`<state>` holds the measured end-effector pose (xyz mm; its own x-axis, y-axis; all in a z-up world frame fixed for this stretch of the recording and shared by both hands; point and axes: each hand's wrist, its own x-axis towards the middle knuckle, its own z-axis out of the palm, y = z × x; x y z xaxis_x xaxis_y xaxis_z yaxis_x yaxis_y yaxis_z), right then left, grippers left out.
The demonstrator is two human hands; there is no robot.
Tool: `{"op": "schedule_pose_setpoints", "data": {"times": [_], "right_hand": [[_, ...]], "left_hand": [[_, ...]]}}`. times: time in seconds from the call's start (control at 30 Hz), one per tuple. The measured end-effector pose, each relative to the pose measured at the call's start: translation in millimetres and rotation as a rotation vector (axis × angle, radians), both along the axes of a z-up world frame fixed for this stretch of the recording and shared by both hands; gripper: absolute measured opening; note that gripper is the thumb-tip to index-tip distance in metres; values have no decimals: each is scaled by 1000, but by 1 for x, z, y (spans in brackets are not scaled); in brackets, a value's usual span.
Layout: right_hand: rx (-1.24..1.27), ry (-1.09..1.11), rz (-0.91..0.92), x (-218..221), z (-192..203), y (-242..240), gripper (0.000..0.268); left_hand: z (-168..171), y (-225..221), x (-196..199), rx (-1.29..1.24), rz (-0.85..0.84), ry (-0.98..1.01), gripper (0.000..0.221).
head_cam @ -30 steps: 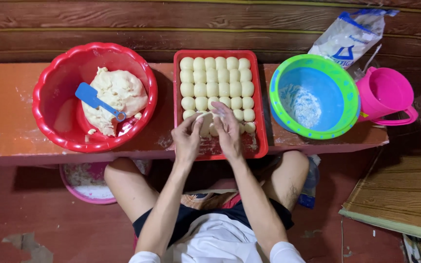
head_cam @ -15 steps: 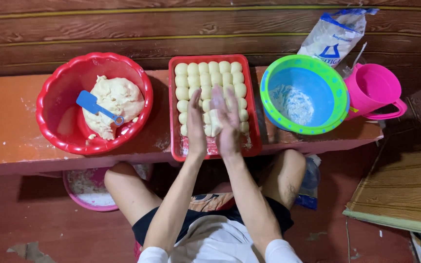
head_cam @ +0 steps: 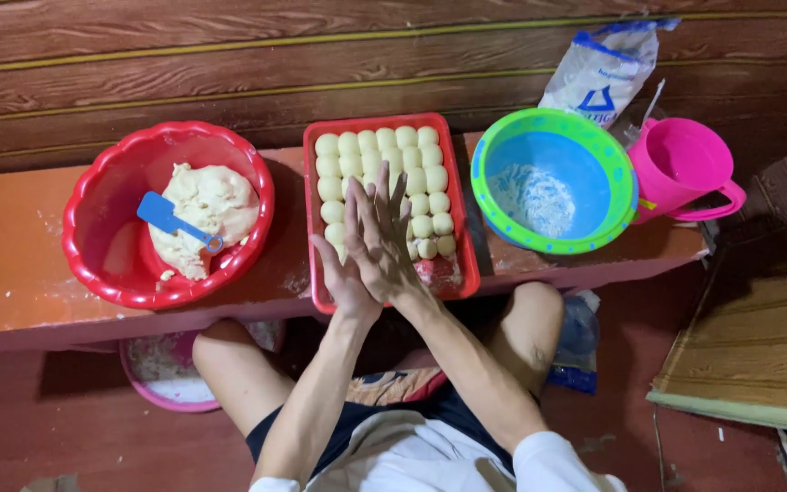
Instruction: Shaping small pieces of dough into balls and arranging them in a grid on a tray.
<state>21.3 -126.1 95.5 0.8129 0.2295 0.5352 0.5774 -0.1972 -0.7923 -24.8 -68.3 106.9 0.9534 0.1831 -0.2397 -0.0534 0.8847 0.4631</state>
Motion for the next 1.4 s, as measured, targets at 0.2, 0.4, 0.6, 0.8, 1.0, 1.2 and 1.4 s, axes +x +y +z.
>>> {"op": "schedule_pose_setpoints", "data": {"times": [0.2, 0.4, 0.6, 0.8, 1.0, 1.2, 1.4], "right_hand": [[64, 140, 14, -2, 1, -1, 59], [175, 366, 15, 0, -29, -3, 66], [6, 677, -121, 1, -71, -13, 28], [-10, 597, -258, -6, -80, -20, 14], [187, 521, -118, -5, -53, -20, 17], [53, 415, -53, -11, -12, -5, 12], [-281, 70, -139, -8, -30, -4, 21]], "left_hand": [[-28, 20, 10, -153, -64, -88, 94], [-46, 54, 35, -431, -147, -298, 101], [-57, 50, 50, -241, -163, -352, 106], [-99, 44, 51, 50, -174, -431, 103], [-99, 46, 47, -170, -148, -275, 106], [-99, 49, 45, -344, -192, -184, 110], [-104, 57, 45, -470, -191, -203, 116]]}}
